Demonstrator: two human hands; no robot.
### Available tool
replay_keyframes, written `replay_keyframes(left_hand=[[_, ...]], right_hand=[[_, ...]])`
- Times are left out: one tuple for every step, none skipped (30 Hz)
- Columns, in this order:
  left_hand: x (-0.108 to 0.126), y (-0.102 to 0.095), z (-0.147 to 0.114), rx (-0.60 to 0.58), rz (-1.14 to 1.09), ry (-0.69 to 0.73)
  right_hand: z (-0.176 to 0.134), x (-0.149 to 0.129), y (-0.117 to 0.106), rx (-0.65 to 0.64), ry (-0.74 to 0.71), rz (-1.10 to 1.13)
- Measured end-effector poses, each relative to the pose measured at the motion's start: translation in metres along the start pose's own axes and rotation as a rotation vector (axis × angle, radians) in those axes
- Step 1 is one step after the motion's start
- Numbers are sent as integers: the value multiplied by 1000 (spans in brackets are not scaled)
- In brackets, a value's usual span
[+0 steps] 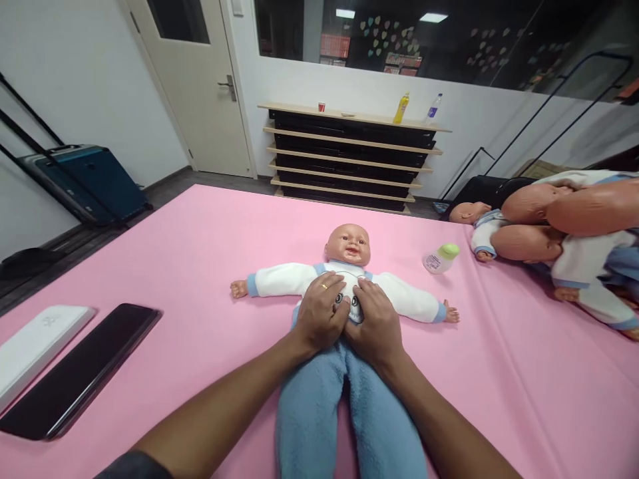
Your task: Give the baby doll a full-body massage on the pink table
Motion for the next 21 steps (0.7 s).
replay_keyframes(left_hand=[[0,0,0,10,6,-20],[-1,0,0,18,10,-36],[-1,1,0,26,12,-48],[-1,1,1,32,13,-57],[-2,1,1,39,15,-64],[-2,0,1,46,17,-70],[-2,0,1,51,18,-74],[-2,-1,0,60,18,-76],[-2,-2,0,73,16,-76],[-1,-3,-1,88,13,-69],[0,-4,-2,101,8,-53],[0,-5,-2,113,2,-29],[1,-6,-3,124,-4,2],[2,-7,-4,133,-14,37],[3,-7,-5,138,-26,73],[4,-8,-5,142,-42,108],[5,-8,-6,145,-57,139],[5,-8,-6,149,-69,163],[5,-8,-7,152,-76,181],[5,-8,-7,152,-78,194],[4,-8,-7,147,-75,203]], right_hand=[[0,-1,-2,26,-8,2],[1,-3,-4,55,-16,10],[1,-4,-6,81,-29,26],[2,-5,-8,95,-51,53],[3,-7,-10,96,-80,89],[4,-8,-12,83,-116,130],[5,-9,-13,58,-155,173],[6,-10,-14,22,-193,214],[8,-11,-15,-21,-226,248],[10,-12,-15,-68,-247,275],[12,-12,-14,-117,-254,296],[14,-13,-13,-165,-247,310],[16,-13,-12,-205,-228,320],[18,-12,-11,-236,-200,324],[19,-12,-9,-256,-167,321],[20,-11,-8,-268,-132,313],[20,-10,-7,-274,-99,300],[19,-9,-6,-279,-69,282],[19,-8,-6,-284,-40,261],[18,-7,-5,-286,-11,238],[16,-6,-4,-286,16,215]])
Point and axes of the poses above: each hand's wrist, its own z-axis towards the middle knuckle, its own y-axis out of the palm, x = y × z, the point moved 1 cm from there along z, towards the middle knuckle
